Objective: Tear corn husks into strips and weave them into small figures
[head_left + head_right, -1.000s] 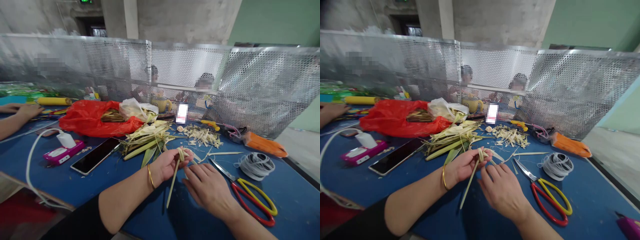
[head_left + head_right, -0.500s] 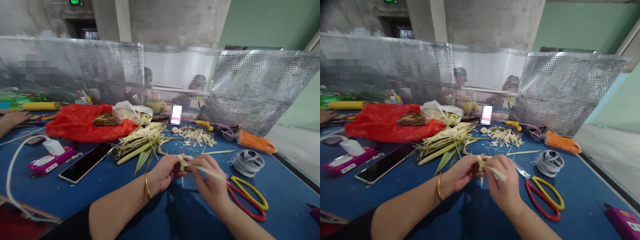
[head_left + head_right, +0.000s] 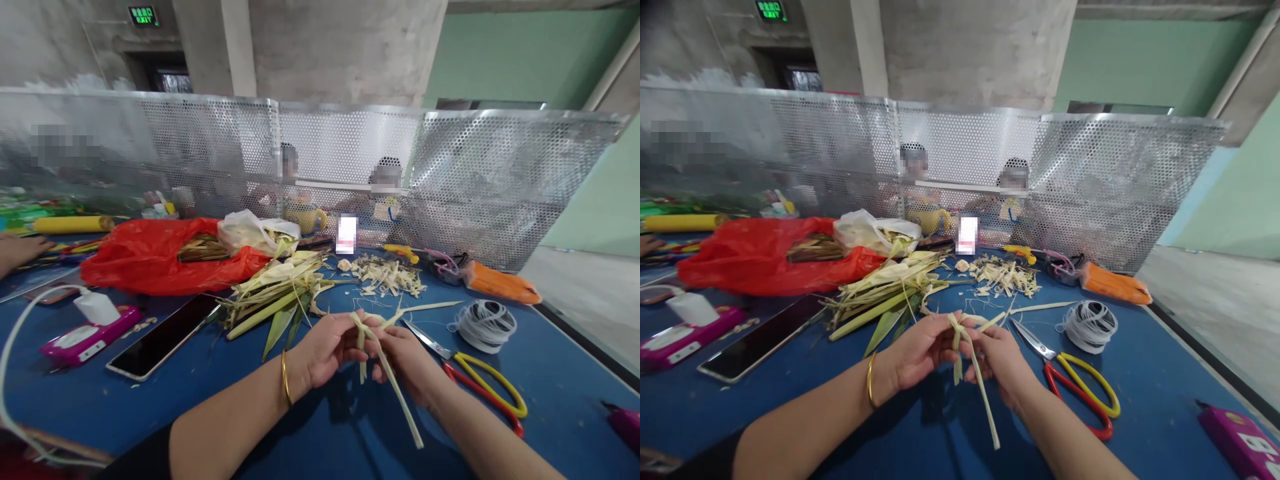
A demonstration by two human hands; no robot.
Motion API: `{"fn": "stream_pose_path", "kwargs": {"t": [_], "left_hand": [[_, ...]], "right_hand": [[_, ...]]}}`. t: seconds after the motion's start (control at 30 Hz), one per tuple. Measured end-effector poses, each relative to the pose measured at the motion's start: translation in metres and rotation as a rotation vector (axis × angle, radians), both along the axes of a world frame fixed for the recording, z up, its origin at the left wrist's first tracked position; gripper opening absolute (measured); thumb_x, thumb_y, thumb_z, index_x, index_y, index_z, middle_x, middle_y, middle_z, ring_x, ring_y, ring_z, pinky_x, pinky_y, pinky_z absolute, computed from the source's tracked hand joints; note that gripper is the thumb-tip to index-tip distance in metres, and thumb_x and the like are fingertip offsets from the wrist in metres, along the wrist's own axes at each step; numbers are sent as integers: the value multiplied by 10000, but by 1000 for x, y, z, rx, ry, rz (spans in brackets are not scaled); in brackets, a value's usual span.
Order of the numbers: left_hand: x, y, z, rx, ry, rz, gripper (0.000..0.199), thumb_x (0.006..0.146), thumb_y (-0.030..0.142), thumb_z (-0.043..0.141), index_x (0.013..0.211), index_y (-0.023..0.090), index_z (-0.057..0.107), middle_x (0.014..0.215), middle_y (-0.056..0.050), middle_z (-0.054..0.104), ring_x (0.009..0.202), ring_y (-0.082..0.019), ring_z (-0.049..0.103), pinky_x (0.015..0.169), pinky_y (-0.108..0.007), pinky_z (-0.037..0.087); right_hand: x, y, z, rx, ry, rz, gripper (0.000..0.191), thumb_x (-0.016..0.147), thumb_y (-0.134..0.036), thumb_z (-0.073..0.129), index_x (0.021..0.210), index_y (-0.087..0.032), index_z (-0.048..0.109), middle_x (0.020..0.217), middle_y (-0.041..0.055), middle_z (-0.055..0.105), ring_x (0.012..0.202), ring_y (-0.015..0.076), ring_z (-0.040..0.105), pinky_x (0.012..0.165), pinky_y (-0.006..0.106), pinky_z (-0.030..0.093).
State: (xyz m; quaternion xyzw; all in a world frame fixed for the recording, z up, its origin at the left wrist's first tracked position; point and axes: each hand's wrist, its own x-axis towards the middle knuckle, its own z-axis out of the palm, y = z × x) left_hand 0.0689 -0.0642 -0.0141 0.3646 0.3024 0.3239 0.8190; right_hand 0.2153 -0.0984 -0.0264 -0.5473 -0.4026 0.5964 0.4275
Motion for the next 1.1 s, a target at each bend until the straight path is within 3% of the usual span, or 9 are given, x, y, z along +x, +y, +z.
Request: {"fn": "stream_pose_path", "kwargs": {"t": [0.13, 0.2, 0.3, 0.43, 0.53, 0.6, 0.7, 0.83, 1.1], "left_hand": [[-4, 7, 4, 28, 68, 191, 187, 841, 270, 552, 857, 128, 671, 857, -80, 705, 617, -103, 623, 456, -147, 452], [-6, 11, 5, 37, 105, 237, 181, 832, 272, 548, 824, 135, 666, 764, -58, 687, 579, -94, 595, 417, -139, 394], [-7, 14, 2, 99, 116, 232, 161, 800, 258, 557, 778, 135, 658, 701, -39, 657, 532, -82, 547, 380, -147, 294], [-6, 14, -4, 139, 138, 176, 195, 766, 309, 590, 785, 130, 662, 818, -63, 681, 544, -77, 539, 374, -167, 224], [-5, 11, -4, 200, 202, 132, 264, 753, 370, 595, 782, 119, 670, 691, -48, 652, 498, -80, 513, 371, -184, 210], [-4, 7, -2, 275, 251, 62, 288, 748, 393, 591, 762, 115, 667, 629, -37, 631, 479, -85, 513, 368, -185, 232], [-3, -2, 4, 382, 279, -131, 326, 752, 431, 581, 777, 118, 665, 684, -55, 667, 480, -92, 538, 363, -181, 282], [-4, -8, 5, 415, 303, -254, 326, 759, 440, 576, 746, 124, 653, 715, -71, 687, 499, -97, 563, 359, -167, 298], [-5, -5, 1, 366, 320, -305, 299, 771, 410, 567, 721, 127, 650, 711, -75, 691, 483, -83, 550, 357, -160, 285]], "right_hand": [[0, -1, 5, 182, -220, 40, 228, 786, -400, 588, 770, -195, 489, 596, -27, 621, 361, 106, 545, 376, 223, 444], [0, -3, 8, 416, -245, 142, 165, 828, -315, 543, 949, -206, 513, 702, -21, 644, 507, 126, 620, 521, 263, 520], [2, -8, 10, 741, -432, 343, 264, 892, -200, 453, 1140, -246, 531, 922, 19, 650, 772, 136, 657, 745, 285, 517], [4, -12, 9, 999, -879, 376, 179, 911, -186, 468, 960, -232, 635, 891, 51, 652, 809, 162, 620, 713, 265, 470], [5, -13, 13, 1122, -885, 264, 150, 921, -207, 474, 918, -223, 624, 826, 48, 643, 760, 156, 595, 686, 258, 448], [6, -14, 17, 1122, -782, 91, 143, 921, -226, 471, 860, -212, 599, 812, 44, 617, 764, 157, 578, 700, 262, 444], [8, -12, 19, 920, -690, -116, 197, 927, -278, 435, 759, -208, 511, 725, 11, 573, 689, 144, 546, 654, 248, 431], [9, -8, 15, 660, -819, -27, 245, 920, -332, 410, 699, -228, 399, 532, -59, 471, 505, 120, 448, 514, 220, 326], [7, -8, 15, 623, -1055, -27, 252, 921, -332, 360, 699, -231, 424, 565, -25, 539, 575, 154, 497, 567, 253, 285]]}}
